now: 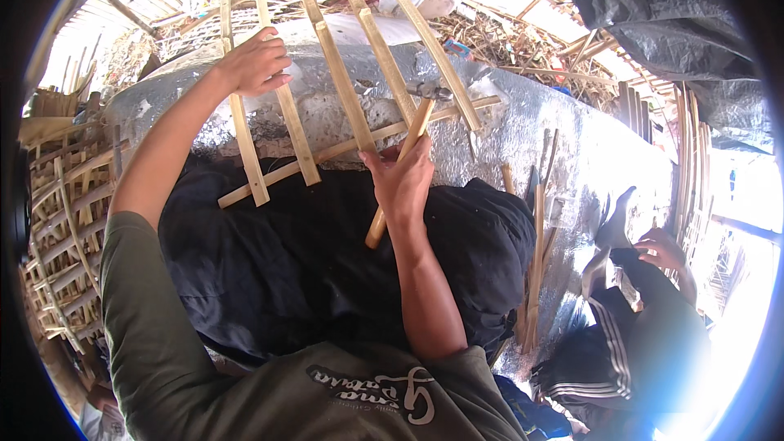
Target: The person assembles a wooden frame by positioning thin wooden slats and securing them with nails. They use a hammer to drive nails into the joints, repeatedly adjusting the slats to ensure alignment. The work is performed on a surface covered with a black tarp.
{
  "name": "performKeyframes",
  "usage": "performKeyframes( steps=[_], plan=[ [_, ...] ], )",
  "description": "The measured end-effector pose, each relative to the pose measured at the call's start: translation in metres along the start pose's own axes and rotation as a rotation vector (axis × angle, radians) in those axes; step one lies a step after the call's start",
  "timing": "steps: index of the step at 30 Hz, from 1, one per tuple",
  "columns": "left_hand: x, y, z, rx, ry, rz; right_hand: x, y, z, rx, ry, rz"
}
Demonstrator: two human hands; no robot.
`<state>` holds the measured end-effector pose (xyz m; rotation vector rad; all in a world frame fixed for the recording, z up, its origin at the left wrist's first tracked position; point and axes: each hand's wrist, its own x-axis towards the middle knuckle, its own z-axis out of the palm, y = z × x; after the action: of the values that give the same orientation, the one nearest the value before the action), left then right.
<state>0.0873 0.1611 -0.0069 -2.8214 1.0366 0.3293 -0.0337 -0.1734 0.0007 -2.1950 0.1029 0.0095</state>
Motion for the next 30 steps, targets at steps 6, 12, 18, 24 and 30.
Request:
performKeyframes(
  steps=[6, 12, 18, 24, 30],
  plan=[
    [0.012, 0.024, 0.024, -0.041, 0.406, -0.253, 0.001, 0.002, 0.002, -0.024, 0.000, -0.003],
    [0.049, 0.118, -0.007, -0.300, 0.406, -0.590, 0.002, 0.007, 0.003, -0.051, 0.005, -0.006],
    [0.035, 0.186, -0.022, -0.312, 0.267, -0.609, 0.002, 0.014, 0.007, -0.075, 0.036, -0.020],
    [0.001, 0.212, -0.033, -0.432, 0.159, -0.761, 0.002, 0.011, 0.006, -0.136, 0.043, 0.014],
    [0.003, 0.218, -0.002, -0.238, 0.255, -0.552, -0.002, -0.002, 0.002, -0.164, 0.002, 0.033]
  ],
)
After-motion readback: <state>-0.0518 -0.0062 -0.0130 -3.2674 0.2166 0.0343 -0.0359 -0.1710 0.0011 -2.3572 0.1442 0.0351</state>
